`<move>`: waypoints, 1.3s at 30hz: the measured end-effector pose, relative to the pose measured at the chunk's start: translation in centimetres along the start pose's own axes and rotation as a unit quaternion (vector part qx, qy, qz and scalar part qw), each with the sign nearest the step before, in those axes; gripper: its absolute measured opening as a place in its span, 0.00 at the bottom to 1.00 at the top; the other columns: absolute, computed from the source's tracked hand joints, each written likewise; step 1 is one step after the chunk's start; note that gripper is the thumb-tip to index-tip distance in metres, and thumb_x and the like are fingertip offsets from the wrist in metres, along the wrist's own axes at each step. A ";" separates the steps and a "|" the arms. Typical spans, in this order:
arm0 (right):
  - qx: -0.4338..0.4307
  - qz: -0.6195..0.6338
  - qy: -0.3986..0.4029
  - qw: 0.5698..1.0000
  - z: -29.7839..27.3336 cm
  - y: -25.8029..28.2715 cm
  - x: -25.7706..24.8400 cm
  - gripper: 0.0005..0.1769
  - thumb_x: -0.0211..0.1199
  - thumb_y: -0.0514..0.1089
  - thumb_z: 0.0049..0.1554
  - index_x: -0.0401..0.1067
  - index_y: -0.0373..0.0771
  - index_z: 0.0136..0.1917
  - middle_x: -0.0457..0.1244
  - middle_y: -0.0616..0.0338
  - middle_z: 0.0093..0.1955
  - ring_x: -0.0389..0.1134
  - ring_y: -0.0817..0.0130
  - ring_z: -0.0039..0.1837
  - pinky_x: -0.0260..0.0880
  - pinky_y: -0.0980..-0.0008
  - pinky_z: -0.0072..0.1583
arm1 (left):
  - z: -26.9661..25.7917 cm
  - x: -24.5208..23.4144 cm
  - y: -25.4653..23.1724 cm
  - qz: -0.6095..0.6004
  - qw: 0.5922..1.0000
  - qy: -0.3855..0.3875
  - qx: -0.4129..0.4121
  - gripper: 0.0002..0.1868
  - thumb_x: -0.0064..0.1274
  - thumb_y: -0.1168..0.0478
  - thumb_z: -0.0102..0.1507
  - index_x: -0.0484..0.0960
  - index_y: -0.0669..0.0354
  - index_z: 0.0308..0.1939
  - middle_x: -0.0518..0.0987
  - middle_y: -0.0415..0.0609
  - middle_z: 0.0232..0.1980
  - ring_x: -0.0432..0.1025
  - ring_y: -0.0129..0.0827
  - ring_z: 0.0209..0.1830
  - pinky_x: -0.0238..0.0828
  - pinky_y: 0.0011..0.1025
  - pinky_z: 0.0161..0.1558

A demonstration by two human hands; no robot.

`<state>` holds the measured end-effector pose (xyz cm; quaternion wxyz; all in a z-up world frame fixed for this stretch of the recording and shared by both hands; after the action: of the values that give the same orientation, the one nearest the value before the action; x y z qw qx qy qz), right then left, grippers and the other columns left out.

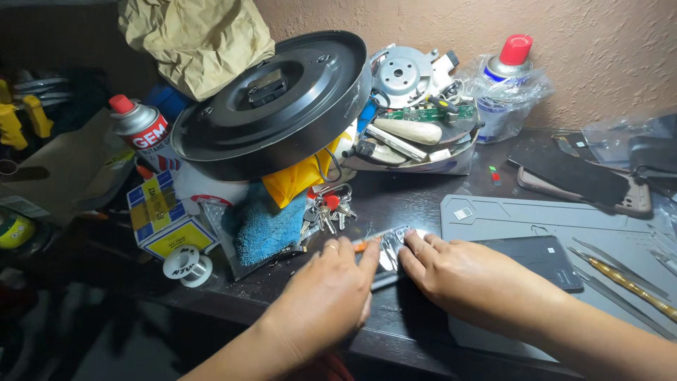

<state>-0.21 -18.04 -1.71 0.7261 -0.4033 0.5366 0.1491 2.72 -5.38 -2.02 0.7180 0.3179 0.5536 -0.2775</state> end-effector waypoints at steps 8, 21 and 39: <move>0.024 -0.001 -0.111 0.993 0.6 -1.5 0.4 0.20 0.59 0.37 0.60 0.72 0.38 0.66 0.67 0.43 0.67 0.72 0.57 0.44 0.75 0.58 0.47 | -0.2 0.5 2.1 0.086 0.992 -0.084 0.043 0.32 0.52 0.49 0.68 0.74 0.61 0.72 0.78 0.72 0.58 0.77 0.56 0.50 0.78 0.45 0.49; 0.213 0.323 -0.244 0.889 1.0 -8.0 1.9 0.12 0.65 0.39 0.64 0.82 0.49 0.59 0.75 0.59 0.54 0.79 0.52 0.56 0.81 0.60 0.53 | 0.9 -0.9 6.6 -0.150 0.977 -0.127 0.078 0.25 0.41 0.50 0.75 0.75 0.65 0.66 0.80 0.62 0.45 0.82 0.60 0.42 0.83 0.50 0.45; 0.375 0.631 -0.173 0.656 -3.1 -9.3 5.1 0.13 0.76 0.36 0.56 0.93 0.40 0.54 0.82 0.61 0.46 0.79 0.76 0.48 0.77 0.78 0.54 | -1.4 -5.0 2.0 -0.193 0.966 -0.169 0.005 0.02 0.55 0.63 0.70 0.78 0.55 0.45 0.81 0.48 0.34 0.77 0.46 0.30 0.74 0.44 0.32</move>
<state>5.74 -27.30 -2.61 0.6266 0.3722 0.5371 0.4248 2.18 -2.79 2.91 0.7326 0.1572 0.4732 -0.4633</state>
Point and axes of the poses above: each hand's wrist, its own z-axis towards the middle knuckle, its own x-axis out of the palm, y = z × x, the point moved 8 cm from there along z, towards the middle knuckle
